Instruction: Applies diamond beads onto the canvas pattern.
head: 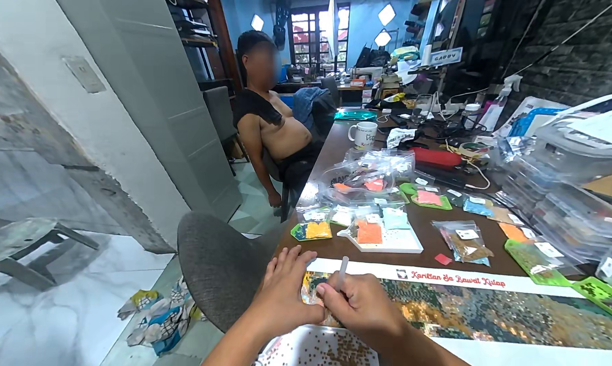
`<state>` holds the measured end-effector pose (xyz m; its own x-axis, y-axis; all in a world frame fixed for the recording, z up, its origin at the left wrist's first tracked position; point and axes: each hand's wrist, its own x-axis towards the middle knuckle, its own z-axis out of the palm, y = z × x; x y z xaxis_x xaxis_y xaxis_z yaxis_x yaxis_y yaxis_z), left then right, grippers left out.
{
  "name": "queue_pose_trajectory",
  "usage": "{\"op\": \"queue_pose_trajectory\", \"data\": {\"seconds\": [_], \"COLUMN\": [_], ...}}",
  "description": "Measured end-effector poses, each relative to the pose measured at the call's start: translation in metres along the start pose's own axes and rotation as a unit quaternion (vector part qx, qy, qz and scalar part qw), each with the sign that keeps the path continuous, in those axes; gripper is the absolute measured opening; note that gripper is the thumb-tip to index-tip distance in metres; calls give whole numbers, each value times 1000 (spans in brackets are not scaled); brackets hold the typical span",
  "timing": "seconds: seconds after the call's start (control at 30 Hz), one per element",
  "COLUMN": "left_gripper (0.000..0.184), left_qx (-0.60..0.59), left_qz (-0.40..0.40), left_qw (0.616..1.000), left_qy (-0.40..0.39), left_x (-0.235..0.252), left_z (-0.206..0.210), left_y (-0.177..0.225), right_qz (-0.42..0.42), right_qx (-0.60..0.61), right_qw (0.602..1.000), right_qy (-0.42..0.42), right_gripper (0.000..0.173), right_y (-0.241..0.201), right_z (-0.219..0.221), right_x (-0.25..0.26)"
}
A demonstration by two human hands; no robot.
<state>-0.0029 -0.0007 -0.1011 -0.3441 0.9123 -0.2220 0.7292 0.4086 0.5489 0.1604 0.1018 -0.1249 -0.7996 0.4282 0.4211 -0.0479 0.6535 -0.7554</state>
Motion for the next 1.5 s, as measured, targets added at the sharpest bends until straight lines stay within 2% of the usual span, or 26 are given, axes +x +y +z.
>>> {"op": "queue_pose_trajectory", "data": {"seconds": [0.27,0.37,0.5,0.6,1.5], "left_gripper": [101,100,98,99,102], "left_qx": [-5,0,7,7,0], "left_qz": [6,7,6,5,14], "left_qw": [1000,1000,1000,1000,1000], "left_qy": [1,2,-1,-3,0], "left_x": [-1,-1,-1,-1,-2], "left_z": [0,1,1,1,0], "left_y": [-1,0,2,2,0], "right_qz": [23,-16,-115,-145,-183], "right_qx": [38,72,114,105,56], "right_qw": [999,997,987,984,980], "right_qy": [31,39,2,-20,-45], "right_gripper": [37,36,38,40,37], "right_y": [-2,0,4,4,10], "right_z": [-6,-10,-12,-11,-5], "right_x": [3,3,1,-1,-4]}}
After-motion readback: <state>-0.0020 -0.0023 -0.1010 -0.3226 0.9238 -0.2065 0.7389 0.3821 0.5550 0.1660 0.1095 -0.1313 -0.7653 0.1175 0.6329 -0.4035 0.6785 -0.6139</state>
